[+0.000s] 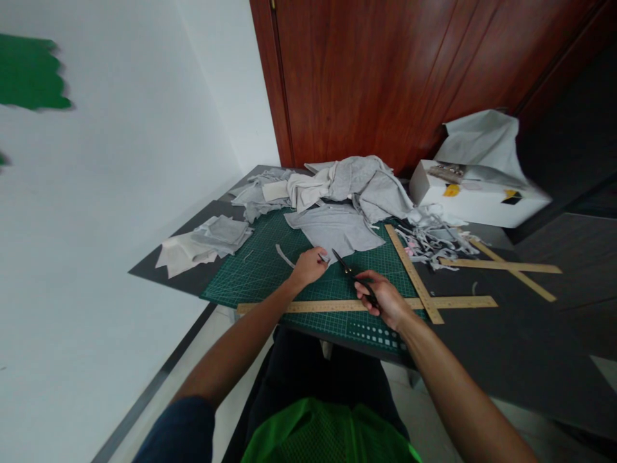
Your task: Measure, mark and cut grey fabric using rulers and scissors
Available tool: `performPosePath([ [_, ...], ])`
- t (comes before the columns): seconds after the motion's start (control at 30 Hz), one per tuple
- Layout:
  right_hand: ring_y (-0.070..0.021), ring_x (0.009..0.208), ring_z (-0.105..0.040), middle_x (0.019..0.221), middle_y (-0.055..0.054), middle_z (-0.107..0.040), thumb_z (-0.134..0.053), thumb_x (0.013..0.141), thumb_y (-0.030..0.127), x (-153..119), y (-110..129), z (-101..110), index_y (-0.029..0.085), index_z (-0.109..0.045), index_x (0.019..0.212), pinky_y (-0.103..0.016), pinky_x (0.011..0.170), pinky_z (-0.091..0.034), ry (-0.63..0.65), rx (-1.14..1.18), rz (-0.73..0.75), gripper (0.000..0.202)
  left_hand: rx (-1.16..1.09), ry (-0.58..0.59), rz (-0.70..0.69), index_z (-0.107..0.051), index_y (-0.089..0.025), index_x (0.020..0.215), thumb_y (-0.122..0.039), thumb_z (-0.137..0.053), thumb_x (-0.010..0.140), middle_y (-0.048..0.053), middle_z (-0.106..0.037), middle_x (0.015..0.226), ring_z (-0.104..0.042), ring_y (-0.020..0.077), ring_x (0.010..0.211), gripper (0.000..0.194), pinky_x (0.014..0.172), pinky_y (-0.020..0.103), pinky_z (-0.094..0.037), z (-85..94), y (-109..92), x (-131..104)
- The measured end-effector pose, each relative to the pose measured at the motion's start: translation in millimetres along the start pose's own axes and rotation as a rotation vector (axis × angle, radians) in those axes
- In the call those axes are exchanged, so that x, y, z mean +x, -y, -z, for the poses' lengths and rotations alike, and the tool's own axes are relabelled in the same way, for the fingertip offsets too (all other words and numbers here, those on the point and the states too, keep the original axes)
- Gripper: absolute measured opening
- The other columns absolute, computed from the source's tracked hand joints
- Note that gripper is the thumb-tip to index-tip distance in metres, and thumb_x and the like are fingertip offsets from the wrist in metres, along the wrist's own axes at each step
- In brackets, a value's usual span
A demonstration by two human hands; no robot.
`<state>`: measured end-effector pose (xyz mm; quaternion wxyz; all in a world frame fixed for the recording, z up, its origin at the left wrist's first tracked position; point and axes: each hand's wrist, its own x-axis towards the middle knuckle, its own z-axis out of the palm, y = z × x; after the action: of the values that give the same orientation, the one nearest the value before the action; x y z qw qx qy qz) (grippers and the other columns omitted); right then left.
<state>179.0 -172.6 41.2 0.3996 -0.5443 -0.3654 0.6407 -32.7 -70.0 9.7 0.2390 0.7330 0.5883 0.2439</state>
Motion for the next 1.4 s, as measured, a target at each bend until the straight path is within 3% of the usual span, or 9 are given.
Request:
performPosePath([
  [0.1, -0.0083, 0.040, -0.042, 0.059, 0.007, -0.058, -0.074, 0.071, 0.034, 2, -2, -1, 0.021, -0.058, 0.099, -0.017, 0.031, -0.021, -0.001, 0.000, 0.001, 0.035, -0.024, -0.012, -0.027, -0.077, -0.020, 0.104, -0.020, -0.072, 0.086, 0.002, -0.077, 0.084, -0.073, 0.0199, 0.081, 0.019, 0.082, 0.029, -0.054, -2.7, -3, -1],
  [0.17, -0.0084, 0.040, -0.042, 0.059, 0.007, -0.058, -0.074, 0.071, 0.034, 2, -3, -1, 0.022, -0.058, 0.100, -0.017, 0.031, -0.021, 0.003, 0.004, 0.007, 0.036, -0.016, -0.019, -0.048, -0.074, -0.020, 0.106, -0.024, -0.076, 0.084, 0.001, -0.076, 0.081, -0.072, 0.0213, 0.080, 0.023, 0.081, 0.031, -0.054, -6.0, -4, -2],
  [0.3, -0.0087, 0.040, -0.041, 0.060, 0.006, -0.058, -0.075, 0.070, 0.035, 1, -5, 2, 0.022, -0.058, 0.101, -0.018, 0.031, -0.021, 0.010, 0.004, 0.010, 0.038, -0.058, -0.066, -0.041, -0.071, -0.022, 0.104, -0.010, -0.070, 0.078, -0.001, -0.074, 0.078, -0.072, 0.0206, 0.077, 0.028, 0.081, 0.032, -0.054, -8.8, 2, 1],
  [0.43, -0.0089, 0.040, -0.041, 0.061, 0.006, -0.058, -0.076, 0.069, 0.038, 2, -5, 8, 0.022, -0.057, 0.102, -0.018, 0.032, -0.020, 0.037, 0.033, 0.013, 0.040, -0.299, -0.138, 0.105, -0.067, -0.021, 0.087, -0.005, -0.066, 0.074, -0.001, -0.073, 0.071, -0.071, 0.0194, 0.070, 0.021, 0.075, 0.030, -0.053, -5.1, 8, 8],
  [0.57, -0.0089, 0.042, -0.041, 0.063, 0.007, -0.059, -0.079, 0.069, 0.045, 1, -2, 12, 0.023, -0.056, 0.105, -0.018, 0.033, -0.020, 0.095, 0.068, 0.022, 0.048, -0.666, -0.197, 0.278, -0.067, -0.019, 0.084, -0.006, -0.068, 0.068, 0.001, -0.073, 0.068, -0.071, 0.0189, 0.062, 0.020, 0.061, 0.027, -0.050, -0.2, 6, 12],
  [0.8, -0.0100, 0.043, -0.043, 0.064, 0.006, -0.060, -0.083, 0.068, 0.049, -7, 1, 8, 0.024, -0.055, 0.107, -0.019, 0.035, -0.021, 0.166, 0.132, 0.005, 0.054, -0.979, -0.237, 0.401, -0.068, -0.016, 0.080, -0.008, -0.067, 0.060, 0.003, -0.071, 0.063, -0.070, 0.0179, 0.059, 0.022, 0.058, 0.025, -0.052, 7.7, 0, 12],
  [1.13, -0.0100, 0.044, -0.043, 0.066, 0.004, -0.061, -0.086, 0.068, 0.051, -16, -3, 4, 0.025, -0.058, 0.108, -0.020, 0.036, -0.020, 0.226, 0.199, -0.050, 0.056, -1.130, -0.253, 0.459, -0.064, -0.017, 0.080, -0.010, -0.073, 0.062, 0.004, -0.072, 0.069, -0.073, 0.0177, 0.066, 0.022, 0.068, 0.029, -0.059, 8.7, 1, 14],
  [1.4, -0.0097, 0.044, -0.041, 0.066, 0.003, -0.061, -0.086, 0.069, 0.051, -1, -12, 0, 0.024, -0.060, 0.110, -0.020, 0.037, -0.016, 0.252, 0.252, -0.064, 0.056, -1.114, -0.294, 0.493, -0.057, -0.018, 0.068, -0.016, -0.067, 0.059, -0.003, -0.060, 0.063, -0.058, 0.0101, 0.057, 0.014, 0.058, 0.022, -0.047, 7.5, 3, 17],
])
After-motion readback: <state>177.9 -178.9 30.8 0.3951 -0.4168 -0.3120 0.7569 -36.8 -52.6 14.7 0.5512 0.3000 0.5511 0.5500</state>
